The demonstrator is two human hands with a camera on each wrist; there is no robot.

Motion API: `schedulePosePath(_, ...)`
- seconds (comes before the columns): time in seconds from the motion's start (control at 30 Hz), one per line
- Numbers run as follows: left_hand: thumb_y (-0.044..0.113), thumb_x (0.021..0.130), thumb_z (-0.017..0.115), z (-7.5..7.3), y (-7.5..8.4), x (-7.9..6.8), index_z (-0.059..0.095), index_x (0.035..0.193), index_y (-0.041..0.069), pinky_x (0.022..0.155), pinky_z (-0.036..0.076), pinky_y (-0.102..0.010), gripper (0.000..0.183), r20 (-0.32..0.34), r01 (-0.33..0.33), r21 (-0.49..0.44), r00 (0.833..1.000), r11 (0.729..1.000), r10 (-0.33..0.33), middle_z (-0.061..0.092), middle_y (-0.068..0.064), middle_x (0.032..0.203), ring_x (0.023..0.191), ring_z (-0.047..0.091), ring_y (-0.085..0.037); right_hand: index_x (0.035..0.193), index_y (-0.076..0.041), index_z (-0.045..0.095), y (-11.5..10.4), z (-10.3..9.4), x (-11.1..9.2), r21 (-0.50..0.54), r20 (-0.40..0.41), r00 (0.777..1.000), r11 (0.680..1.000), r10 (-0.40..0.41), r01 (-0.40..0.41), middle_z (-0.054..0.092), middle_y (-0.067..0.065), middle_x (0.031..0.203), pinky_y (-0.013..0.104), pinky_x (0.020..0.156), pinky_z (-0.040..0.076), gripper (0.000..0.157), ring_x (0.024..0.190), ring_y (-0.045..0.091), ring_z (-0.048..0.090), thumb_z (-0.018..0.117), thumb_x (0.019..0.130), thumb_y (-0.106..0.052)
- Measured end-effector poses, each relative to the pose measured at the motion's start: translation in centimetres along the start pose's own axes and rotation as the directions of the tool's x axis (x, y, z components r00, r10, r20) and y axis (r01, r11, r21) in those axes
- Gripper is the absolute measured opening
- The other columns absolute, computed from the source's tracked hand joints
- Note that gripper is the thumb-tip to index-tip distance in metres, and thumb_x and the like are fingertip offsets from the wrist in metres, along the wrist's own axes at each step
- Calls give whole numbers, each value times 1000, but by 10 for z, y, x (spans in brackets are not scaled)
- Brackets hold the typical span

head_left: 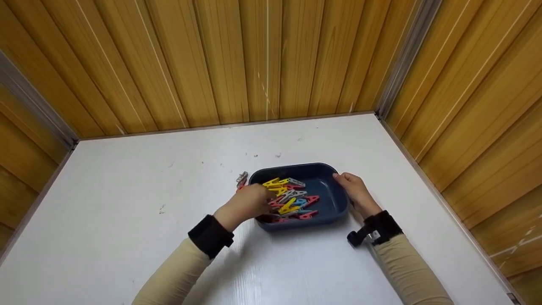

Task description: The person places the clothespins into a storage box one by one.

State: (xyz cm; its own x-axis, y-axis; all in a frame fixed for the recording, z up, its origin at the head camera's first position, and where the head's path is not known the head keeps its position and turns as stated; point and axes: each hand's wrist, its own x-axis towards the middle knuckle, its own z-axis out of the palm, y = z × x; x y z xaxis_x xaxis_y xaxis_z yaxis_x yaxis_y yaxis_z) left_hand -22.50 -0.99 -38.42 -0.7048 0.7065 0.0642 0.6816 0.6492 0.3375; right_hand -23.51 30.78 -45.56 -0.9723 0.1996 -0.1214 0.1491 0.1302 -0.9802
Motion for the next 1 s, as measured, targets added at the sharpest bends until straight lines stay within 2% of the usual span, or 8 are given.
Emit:
schedulePosePath(0.1, 7, 94, 70, -24, -8, 0, 74, 117, -3, 88, 59, -48, 25, -116, 20, -56, 993, 998, -27, 77, -19, 107, 97, 73, -34, 61, -19, 46, -1, 0, 0, 12, -11, 1000, 1000, -6, 6, 41, -14, 58, 17, 53, 34, 44, 57, 2, 41, 60, 103, -19)
schedulePosePath(0.2, 8, 95, 69, -42, -20, -1, 73, 119, -2, 88, 59, -48, 27, -240, 86, -63, 966, 994, -99, 76, -20, 110, 97, 73, -34, 61, -19, 46, -1, -1, 1, 25, -8, 1000, 1000, -6, 7, 41, -14, 58, 17, 52, 33, 44, 56, 2, 40, 60, 103, -19)
schedulePosePath(0.33, 7, 94, 69, -49, -37, -3, 73, 120, -2, 88, 59, -48, 27, -301, 198, -87, 929, 976, -215, 75, -21, 114, 100, 73, -35, 61, -19, 45, -1, 0, 0, 23, -8, 1000, 1000, 7, -7, 39, -13, 57, 17, 52, 32, 45, 56, 2, 39, 60, 103, -19)
schedulePosePath(0.47, 4, 91, 69, -38, -56, -6, 75, 113, -4, 88, 59, -49, 25, -279, 287, -106, 910, 952, -306, 77, -21, 108, 99, 74, -36, 61, -19, 46, 0, 1, -1, 20, -8, 1000, 1000, 15, -15, 40, -13, 58, 17, 53, 33, 45, 57, 2, 40, 61, 103, -20)
schedulePosePath(0.63, 3, 86, 72, -13, -73, -6, 79, 102, -4, 84, 58, -47, 19, -220, 329, -100, 913, 939, -343, 79, -18, 94, 92, 73, -36, 62, -18, 49, 1, 0, 2, 16, 12, 999, 999, 30, -31, 43, -13, 59, 17, 53, 36, 43, 58, 3, 42, 59, 104, -20)
schedulePosePath(0.83, 3, 84, 76, 9, -80, 1, 77, 88, -1, 70, 53, -38, 7, -151, 399, -120, 898, 909, -414, 76, -14, 85, 74, 62, -25, 63, -17, 50, 4, -2, 6, 24, 12, 998, 998, 57, -58, 44, -12, 57, 18, 51, 36, 42, 55, 3, 42, 59, 104, -21)
schedulePosePath(0.97, 2, 83, 76, 17, -80, 6, 71, 78, 1, 64, 46, -35, 7, -160, 402, -104, 896, 910, -415, 71, -11, 77, 68, 51, -20, 63, -17, 49, -2, 0, 1, 33, 13, 999, 998, 52, -52, 43, -12, 57, 17, 50, 35, 42, 54, 2, 42, 59, 104, -19)
schedulePosePath(1.0, 1, 83, 76, 18, -80, 7, 71, 79, 1, 65, 47, -36, 6, -168, 400, -100, 896, 911, -412, 71, -11, 77, 68, 53, -21, 63, -17, 49, -3, 1, 1, 33, 13, 999, 998, 53, -53, 43, -12, 57, 17, 50, 35, 42, 54, 2, 42, 59, 104, -19)
